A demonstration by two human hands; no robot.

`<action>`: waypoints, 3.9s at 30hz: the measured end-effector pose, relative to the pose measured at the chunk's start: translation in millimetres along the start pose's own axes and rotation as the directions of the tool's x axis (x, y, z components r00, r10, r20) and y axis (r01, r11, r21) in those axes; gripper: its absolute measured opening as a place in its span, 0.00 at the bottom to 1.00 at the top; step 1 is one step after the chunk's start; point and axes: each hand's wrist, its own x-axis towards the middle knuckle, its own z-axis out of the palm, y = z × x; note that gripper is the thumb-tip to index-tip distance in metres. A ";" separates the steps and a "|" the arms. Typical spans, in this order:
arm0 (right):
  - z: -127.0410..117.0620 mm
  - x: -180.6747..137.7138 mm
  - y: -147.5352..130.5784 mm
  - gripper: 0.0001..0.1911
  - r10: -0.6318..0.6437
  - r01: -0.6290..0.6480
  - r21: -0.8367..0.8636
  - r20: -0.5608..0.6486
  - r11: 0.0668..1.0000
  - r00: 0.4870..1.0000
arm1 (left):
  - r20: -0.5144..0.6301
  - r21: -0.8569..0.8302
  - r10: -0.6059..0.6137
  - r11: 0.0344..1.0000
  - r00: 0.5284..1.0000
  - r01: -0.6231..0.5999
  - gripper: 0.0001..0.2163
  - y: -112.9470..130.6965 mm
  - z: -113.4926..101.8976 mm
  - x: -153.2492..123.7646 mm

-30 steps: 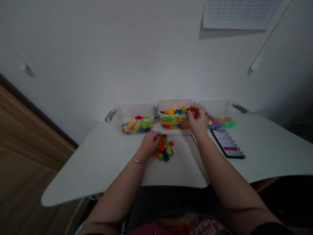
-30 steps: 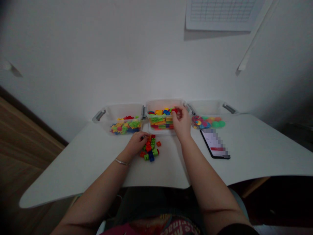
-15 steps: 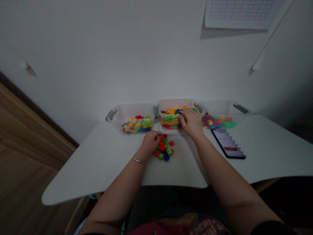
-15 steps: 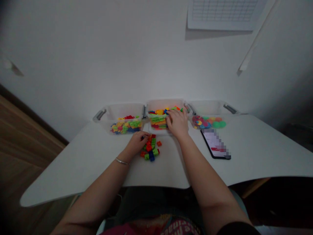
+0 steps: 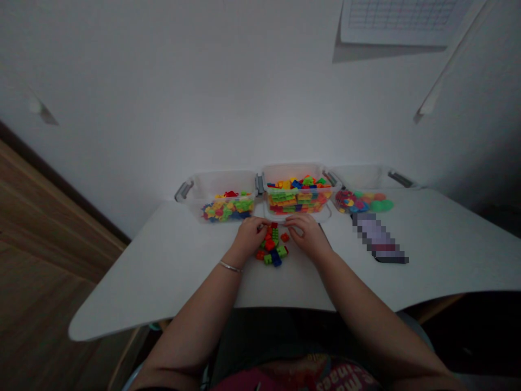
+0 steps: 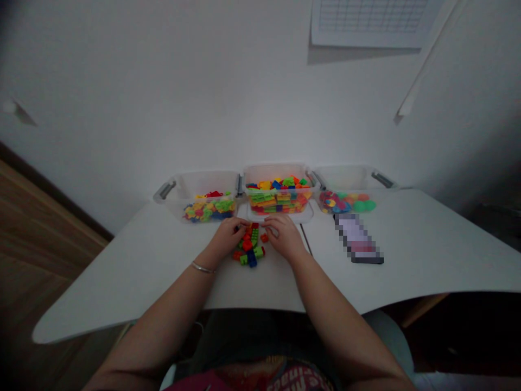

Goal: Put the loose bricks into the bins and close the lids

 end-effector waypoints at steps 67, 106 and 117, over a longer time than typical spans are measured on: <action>-15.2 68.2 -9.1 0.30 0.074 -0.121 -0.281 -0.172 0.952 0.982 | -0.002 0.044 -0.031 0.999 1.000 0.031 0.11 -5.5 0.0 -1.5; 1.9 10.2 -13.2 0.07 0.373 -0.290 -0.383 0.163 0.877 0.913 | 0.028 -0.061 -0.041 0.997 0.999 0.043 0.12 -2.6 0.0 0.6; 4.0 9.7 -13.4 0.09 0.408 -0.289 -0.445 0.198 0.848 0.892 | 0.031 -0.025 -0.088 0.996 0.996 0.089 0.12 0.4 -2.5 0.5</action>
